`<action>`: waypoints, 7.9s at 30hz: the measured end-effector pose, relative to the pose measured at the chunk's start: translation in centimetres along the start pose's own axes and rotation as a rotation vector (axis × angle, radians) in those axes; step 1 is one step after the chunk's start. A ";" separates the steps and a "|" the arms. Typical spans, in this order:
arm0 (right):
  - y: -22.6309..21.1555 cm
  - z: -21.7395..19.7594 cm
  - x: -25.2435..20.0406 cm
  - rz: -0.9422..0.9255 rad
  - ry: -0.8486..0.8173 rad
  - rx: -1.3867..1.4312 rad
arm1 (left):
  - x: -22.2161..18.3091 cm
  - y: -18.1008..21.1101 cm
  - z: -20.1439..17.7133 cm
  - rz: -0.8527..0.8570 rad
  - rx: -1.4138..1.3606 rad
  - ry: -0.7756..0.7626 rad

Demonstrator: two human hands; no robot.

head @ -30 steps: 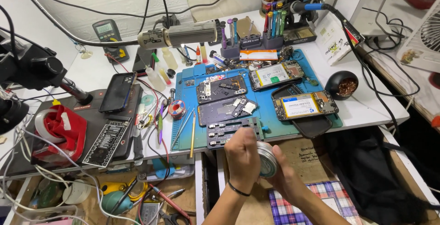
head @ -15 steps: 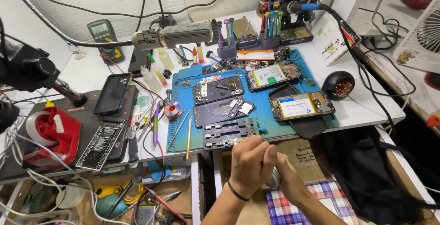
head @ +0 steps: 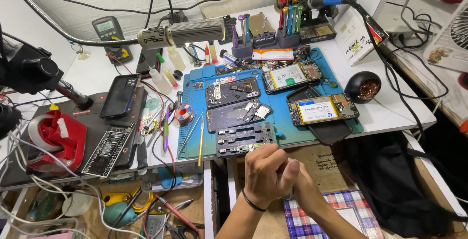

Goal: Applying flux to a mobile phone motherboard and inspecting it with a probe and tweezers.

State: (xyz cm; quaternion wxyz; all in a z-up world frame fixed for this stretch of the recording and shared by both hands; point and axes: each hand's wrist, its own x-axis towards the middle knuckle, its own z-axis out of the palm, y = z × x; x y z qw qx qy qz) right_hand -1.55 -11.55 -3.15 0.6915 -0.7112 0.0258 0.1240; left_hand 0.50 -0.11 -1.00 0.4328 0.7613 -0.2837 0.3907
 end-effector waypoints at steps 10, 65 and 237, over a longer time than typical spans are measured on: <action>-0.5 -1.4 1.5 -0.048 0.086 0.495 | 0.1 0.2 -0.5 0.064 -0.053 -0.033; 0.8 -1.4 1.6 0.035 0.149 1.050 | -4.5 -10.0 -15.5 -0.805 0.607 -0.137; 0.0 0.7 1.3 -0.084 -0.016 0.902 | -8.9 -5.8 -14.4 0.104 0.288 -0.026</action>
